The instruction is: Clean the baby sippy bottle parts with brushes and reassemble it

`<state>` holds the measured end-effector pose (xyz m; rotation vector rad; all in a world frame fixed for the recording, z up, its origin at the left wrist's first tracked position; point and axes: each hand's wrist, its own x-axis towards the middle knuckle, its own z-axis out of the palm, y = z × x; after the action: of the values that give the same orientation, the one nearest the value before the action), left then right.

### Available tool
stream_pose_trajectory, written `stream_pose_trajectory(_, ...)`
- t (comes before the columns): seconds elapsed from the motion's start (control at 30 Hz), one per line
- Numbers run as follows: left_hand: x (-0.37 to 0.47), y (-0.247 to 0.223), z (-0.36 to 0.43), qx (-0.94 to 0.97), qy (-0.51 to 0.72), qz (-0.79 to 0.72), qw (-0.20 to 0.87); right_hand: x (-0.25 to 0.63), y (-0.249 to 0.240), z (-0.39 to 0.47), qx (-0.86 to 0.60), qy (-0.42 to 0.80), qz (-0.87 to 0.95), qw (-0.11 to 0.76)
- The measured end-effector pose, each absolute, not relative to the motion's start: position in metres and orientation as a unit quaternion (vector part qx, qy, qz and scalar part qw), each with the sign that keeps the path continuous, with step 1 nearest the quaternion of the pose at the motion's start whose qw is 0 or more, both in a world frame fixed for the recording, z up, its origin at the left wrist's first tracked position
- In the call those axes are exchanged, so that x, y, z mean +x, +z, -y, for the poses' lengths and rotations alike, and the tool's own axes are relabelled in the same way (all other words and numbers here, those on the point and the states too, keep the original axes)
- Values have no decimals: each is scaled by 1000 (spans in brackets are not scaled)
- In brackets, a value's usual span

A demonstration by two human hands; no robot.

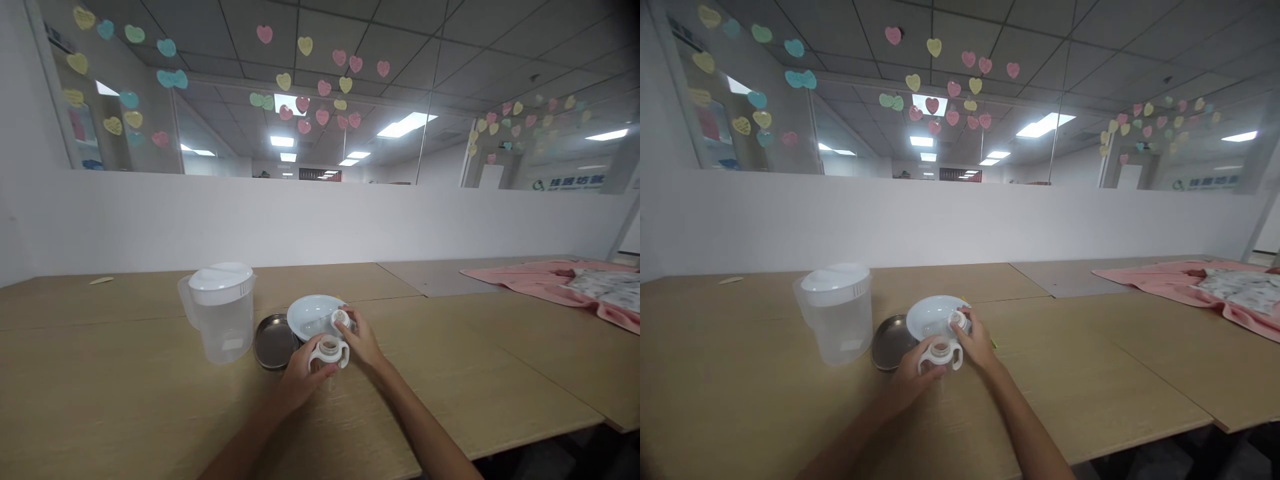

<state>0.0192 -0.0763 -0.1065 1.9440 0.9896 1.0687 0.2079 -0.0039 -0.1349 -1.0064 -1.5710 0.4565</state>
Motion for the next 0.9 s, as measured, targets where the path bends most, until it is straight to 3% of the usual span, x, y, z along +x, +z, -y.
stream_pose_trajectory(0.2,19,-111,74,747,409,-385,356,213,-130,3,-432,134,633,628)
stream_pose_trajectory(0.6,13,-113,72,765,401,-381,331,214,-123,6,-437,68,630,638)
stream_pose_trajectory(0.9,13,-117,70,781,395,-378,302,213,-121,1,-443,151,584,663)
